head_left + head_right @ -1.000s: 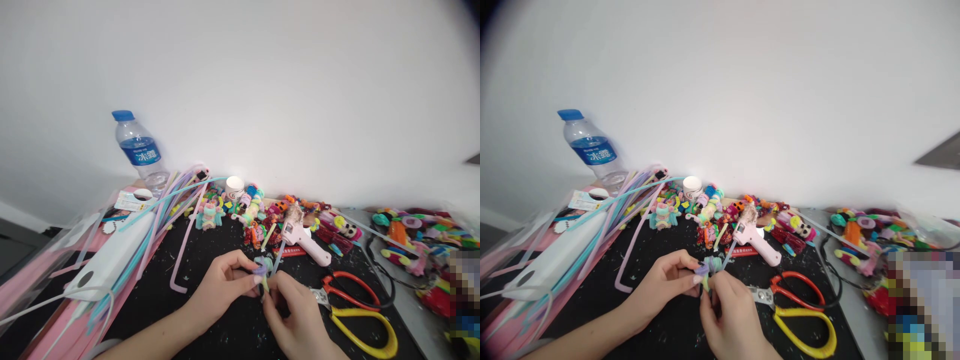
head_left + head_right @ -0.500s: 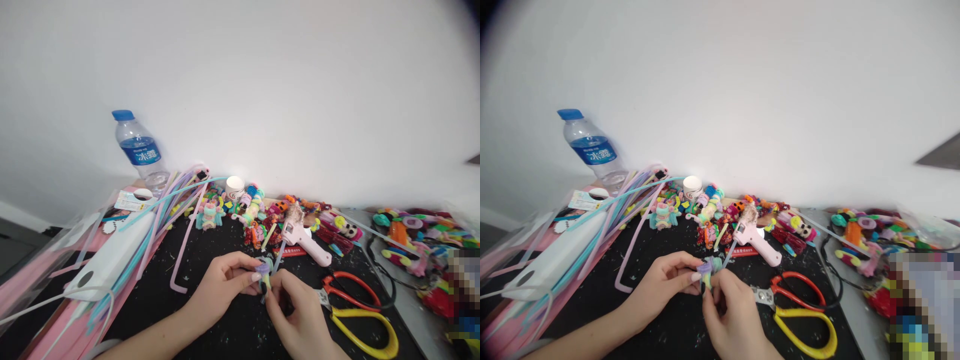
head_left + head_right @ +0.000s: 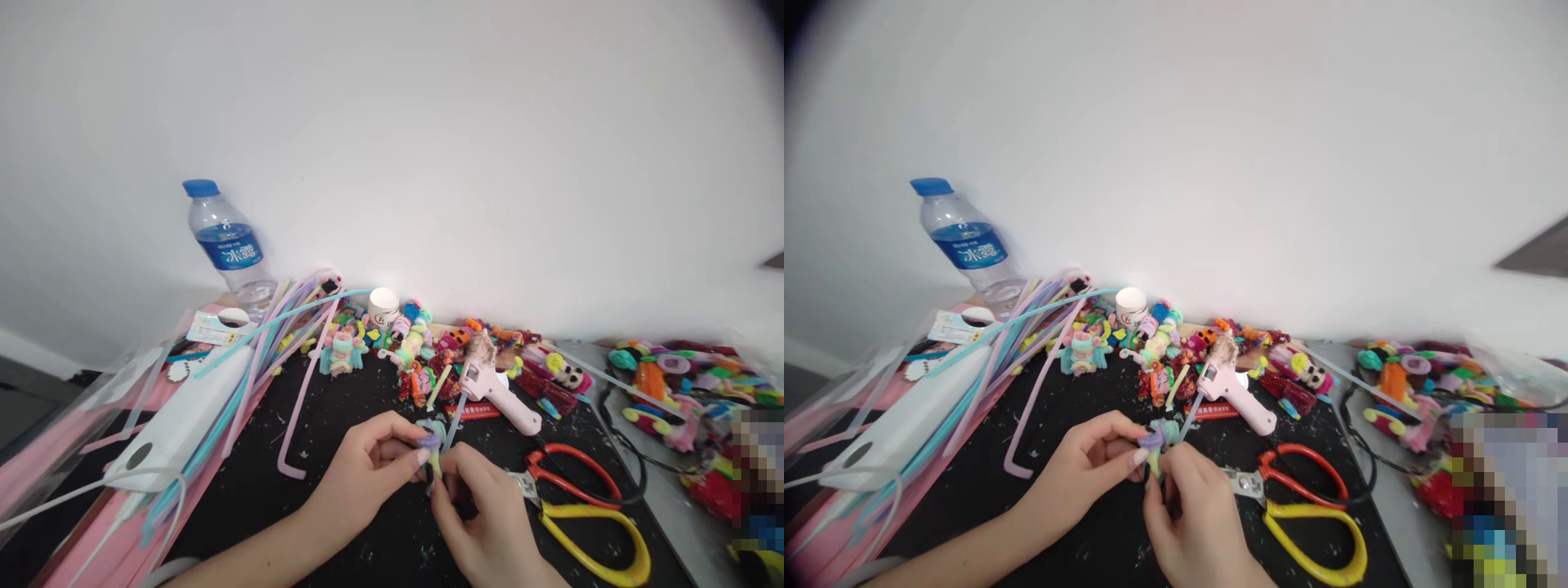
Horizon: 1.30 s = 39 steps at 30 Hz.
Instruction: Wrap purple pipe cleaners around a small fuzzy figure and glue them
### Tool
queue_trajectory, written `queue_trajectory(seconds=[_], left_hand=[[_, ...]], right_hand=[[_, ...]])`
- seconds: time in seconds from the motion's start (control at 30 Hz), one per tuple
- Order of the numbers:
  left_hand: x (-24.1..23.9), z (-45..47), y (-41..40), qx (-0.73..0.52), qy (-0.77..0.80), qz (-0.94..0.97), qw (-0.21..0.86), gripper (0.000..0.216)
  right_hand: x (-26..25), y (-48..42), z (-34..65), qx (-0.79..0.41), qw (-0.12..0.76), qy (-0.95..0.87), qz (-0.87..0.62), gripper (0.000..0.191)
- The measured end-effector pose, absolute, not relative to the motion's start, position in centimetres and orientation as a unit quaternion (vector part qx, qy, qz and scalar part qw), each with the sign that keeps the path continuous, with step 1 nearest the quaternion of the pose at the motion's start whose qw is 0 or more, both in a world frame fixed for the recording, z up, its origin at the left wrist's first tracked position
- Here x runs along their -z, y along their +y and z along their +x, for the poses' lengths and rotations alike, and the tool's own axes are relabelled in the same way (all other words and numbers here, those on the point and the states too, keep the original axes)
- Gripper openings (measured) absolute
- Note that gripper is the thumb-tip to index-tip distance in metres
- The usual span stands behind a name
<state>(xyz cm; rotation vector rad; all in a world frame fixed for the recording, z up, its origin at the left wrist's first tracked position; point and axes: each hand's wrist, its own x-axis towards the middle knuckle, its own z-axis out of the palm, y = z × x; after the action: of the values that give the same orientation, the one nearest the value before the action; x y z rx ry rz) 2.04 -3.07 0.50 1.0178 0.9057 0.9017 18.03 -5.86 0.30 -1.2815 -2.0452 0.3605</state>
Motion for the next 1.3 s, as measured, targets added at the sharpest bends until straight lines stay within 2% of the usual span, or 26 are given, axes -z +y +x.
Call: queue_trajectory(seconds=[0.4, 0.83, 1.07, 1.3], left_hand=[[0.1, 2.3, -3.2, -0.417, 0.399, 0.450, 0.682, 0.011], [-0.8, 2.6, -3.3, -0.403, 0.374, 0.392, 0.737, 0.012], [-1.2, 2.1, -2.8, -0.420, 0.375, 0.379, 0.734, 0.008], [-1.1, 1.6, -1.9, -0.455, 0.388, 0.358, 0.717, 0.011]], right_hand=[[0.0, -5.9, 17.9, -0.084, 0.320, -0.807, -0.490, 0.018], [0.3, -5.6, 18.4, -0.084, 0.328, -0.804, -0.490, 0.018], [-0.5, -5.4, 19.1, -0.125, 0.342, -0.796, -0.484, 0.010], [-0.7, -5.3, 19.4, -0.134, 0.361, -0.790, -0.478, 0.014]])
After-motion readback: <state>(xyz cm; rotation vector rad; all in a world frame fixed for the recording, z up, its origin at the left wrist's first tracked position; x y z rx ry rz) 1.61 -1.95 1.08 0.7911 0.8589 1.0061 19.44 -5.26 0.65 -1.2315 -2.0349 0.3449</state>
